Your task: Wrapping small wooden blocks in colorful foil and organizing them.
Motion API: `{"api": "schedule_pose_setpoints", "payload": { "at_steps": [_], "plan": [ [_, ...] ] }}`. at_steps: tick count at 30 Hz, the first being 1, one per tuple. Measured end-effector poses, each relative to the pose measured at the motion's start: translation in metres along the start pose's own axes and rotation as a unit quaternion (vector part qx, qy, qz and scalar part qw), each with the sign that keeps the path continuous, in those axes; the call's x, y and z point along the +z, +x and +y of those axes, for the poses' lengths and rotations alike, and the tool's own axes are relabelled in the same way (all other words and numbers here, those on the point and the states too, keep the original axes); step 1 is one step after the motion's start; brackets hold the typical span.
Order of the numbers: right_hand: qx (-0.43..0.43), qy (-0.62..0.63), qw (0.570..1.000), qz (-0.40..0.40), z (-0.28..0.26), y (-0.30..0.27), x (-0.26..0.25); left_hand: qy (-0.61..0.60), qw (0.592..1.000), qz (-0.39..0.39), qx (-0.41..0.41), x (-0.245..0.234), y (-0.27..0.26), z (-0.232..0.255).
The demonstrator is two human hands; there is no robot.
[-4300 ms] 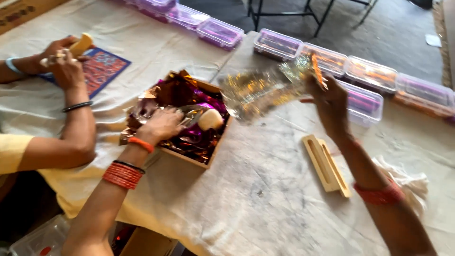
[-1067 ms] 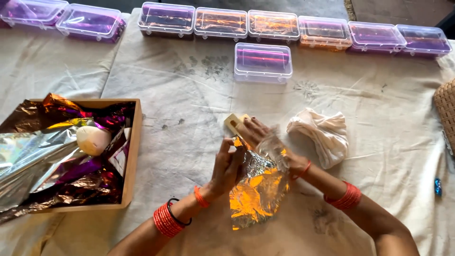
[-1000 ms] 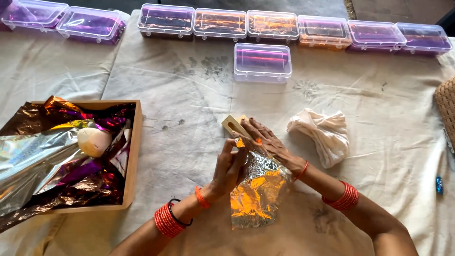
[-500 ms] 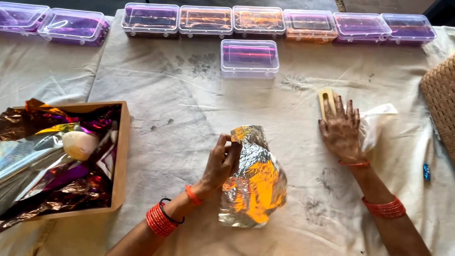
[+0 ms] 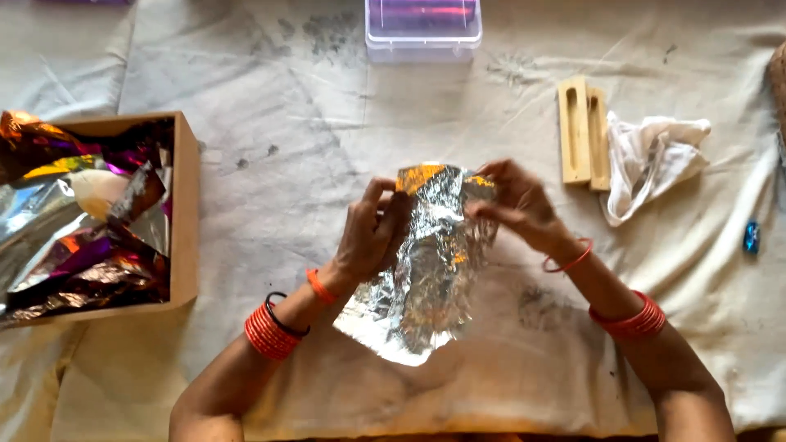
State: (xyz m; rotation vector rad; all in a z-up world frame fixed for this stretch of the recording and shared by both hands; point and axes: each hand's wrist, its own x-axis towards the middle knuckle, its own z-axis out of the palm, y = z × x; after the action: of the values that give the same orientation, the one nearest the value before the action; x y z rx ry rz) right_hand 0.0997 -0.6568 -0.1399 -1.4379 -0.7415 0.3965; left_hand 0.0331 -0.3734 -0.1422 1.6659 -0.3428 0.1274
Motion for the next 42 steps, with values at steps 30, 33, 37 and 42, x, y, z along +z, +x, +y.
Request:
{"api": "schedule_pose_setpoints", "payload": {
  "at_steps": [30, 33, 37, 42],
  "plan": [
    [-0.019, -0.659, 0.75, -0.057, -0.06, -0.009, 0.054, 0.628, 0.715, -0.19, 0.242, 0.032, 0.141, -0.028],
    [-0.181, -0.667, 0.723, 0.003, -0.077, 0.0, 0.064, 0.605, 0.72, -0.188, 0.283, 0.023, 0.14, -0.034],
    [-0.238, -0.651, 0.721, -0.012, -0.059, -0.001, 0.054, 0.512, 0.807, -0.161, 0.247, 0.003, 0.125, -0.017],
    [-0.192, -0.671, 0.716, 0.032, -0.057, -0.004, 0.049, 0.372, 0.904, -0.193, 0.083, -0.018, 0.068, 0.024]
  ]
}}
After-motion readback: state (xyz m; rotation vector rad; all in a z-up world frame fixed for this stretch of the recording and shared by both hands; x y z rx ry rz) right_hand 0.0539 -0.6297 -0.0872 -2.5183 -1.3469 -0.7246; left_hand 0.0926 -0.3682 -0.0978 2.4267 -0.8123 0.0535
